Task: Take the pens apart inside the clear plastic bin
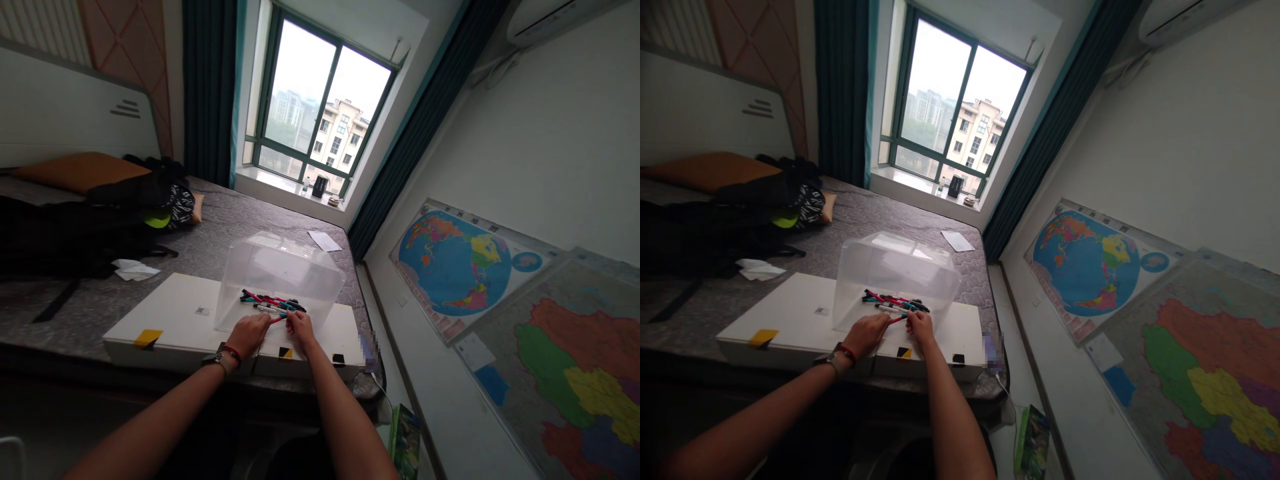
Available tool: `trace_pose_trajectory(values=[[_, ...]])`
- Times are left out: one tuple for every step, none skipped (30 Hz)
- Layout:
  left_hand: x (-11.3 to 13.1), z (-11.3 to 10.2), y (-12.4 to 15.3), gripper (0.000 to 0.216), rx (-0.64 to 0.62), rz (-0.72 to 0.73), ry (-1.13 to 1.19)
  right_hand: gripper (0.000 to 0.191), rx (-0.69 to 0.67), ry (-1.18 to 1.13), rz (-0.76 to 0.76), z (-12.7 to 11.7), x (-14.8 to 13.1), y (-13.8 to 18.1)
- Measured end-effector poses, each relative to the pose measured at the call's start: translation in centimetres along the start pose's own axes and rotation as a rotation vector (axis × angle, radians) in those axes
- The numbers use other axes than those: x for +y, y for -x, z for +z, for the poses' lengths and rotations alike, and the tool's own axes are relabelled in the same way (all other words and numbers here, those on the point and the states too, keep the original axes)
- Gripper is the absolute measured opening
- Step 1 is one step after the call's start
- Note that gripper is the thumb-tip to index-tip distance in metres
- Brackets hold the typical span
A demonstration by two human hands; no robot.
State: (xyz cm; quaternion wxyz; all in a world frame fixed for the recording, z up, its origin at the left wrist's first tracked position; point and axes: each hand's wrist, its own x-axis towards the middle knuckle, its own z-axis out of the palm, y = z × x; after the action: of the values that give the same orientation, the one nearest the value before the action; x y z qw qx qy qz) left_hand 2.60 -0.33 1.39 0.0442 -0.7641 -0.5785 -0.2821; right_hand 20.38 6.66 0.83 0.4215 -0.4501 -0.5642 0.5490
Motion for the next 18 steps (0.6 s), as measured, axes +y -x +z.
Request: trace_pose_trajectory(values=[[-0.05, 0.02, 0.01, 0.039, 0.003, 0.005, 0.014, 0.039, -0.002, -0.003, -0.004, -0.02, 0.03, -0.03], [-0.10, 0.06, 0.02, 0.038, 0.008, 0.013, 0.027, 0.039, -0.004, -0.007, -0.007, -0.04, 0.06, -0.07], [-0.16, 0.12, 0.03, 0.037, 0.014, 0.020, 0.037, 0.039, -0.006, -0.012, -0.009, -0.06, 0.09, -0.11], [-0.22, 0.18, 0.04, 0.038, 0.021, 0.027, 0.042, 0.038, -0.007, -0.016, -0.012, -0.07, 0.11, -0.14], [-0.27, 0.24, 0.05, 0.040, 0.024, 0.033, 0.042, 0.038, -0.008, -0.019, -0.014, -0.08, 0.12, -0.16], [-0.30, 0.30, 0.06, 0.041, 0.025, 0.037, 0.040, 0.038, -0.008, -0.019, -0.015, -0.08, 0.12, -0.17], [-0.32, 0.34, 0.07, 0.040, 0.023, 0.040, 0.036, 0.038, -0.009, -0.019, -0.014, -0.07, 0.09, -0.17], [-0.31, 0.37, 0.07, 0.038, 0.019, 0.041, 0.032, 0.038, -0.009, -0.015, -0.011, -0.06, 0.06, -0.15], [-0.28, 0.37, 0.07, 0.037, 0.017, 0.041, 0.028, 0.038, -0.008, -0.011, -0.007, -0.04, 0.00, -0.13], [-0.24, 0.35, 0.07, 0.037, 0.017, 0.039, 0.025, 0.038, -0.006, -0.006, 0.000, -0.01, -0.05, -0.10], [-0.19, 0.31, 0.06, 0.037, 0.018, 0.035, 0.022, 0.039, -0.002, -0.002, 0.005, 0.01, -0.11, -0.07], [-0.13, 0.27, 0.06, 0.037, 0.021, 0.032, 0.019, 0.039, 0.001, 0.001, 0.009, 0.04, -0.17, -0.03], [-0.08, 0.21, 0.05, 0.037, 0.022, 0.032, 0.015, 0.039, 0.002, 0.002, 0.010, 0.06, -0.22, 0.00], [-0.04, 0.16, 0.04, 0.037, 0.022, 0.031, 0.011, 0.039, 0.001, 0.000, 0.007, 0.08, -0.27, 0.04], [-0.01, 0.11, 0.03, 0.037, 0.020, 0.031, 0.008, 0.039, 0.000, -0.003, 0.001, 0.10, -0.30, 0.07], [0.00, 0.08, 0.02, 0.038, 0.017, 0.030, 0.007, 0.038, -0.003, -0.007, -0.008, 0.11, -0.33, 0.10], [0.00, 0.07, 0.01, 0.038, 0.016, 0.026, 0.009, 0.038, -0.005, -0.011, -0.013, 0.12, -0.35, 0.12], [-0.01, 0.08, 0.00, 0.039, 0.017, 0.022, 0.013, 0.038, -0.006, -0.013, -0.013, 0.13, -0.36, 0.14]])
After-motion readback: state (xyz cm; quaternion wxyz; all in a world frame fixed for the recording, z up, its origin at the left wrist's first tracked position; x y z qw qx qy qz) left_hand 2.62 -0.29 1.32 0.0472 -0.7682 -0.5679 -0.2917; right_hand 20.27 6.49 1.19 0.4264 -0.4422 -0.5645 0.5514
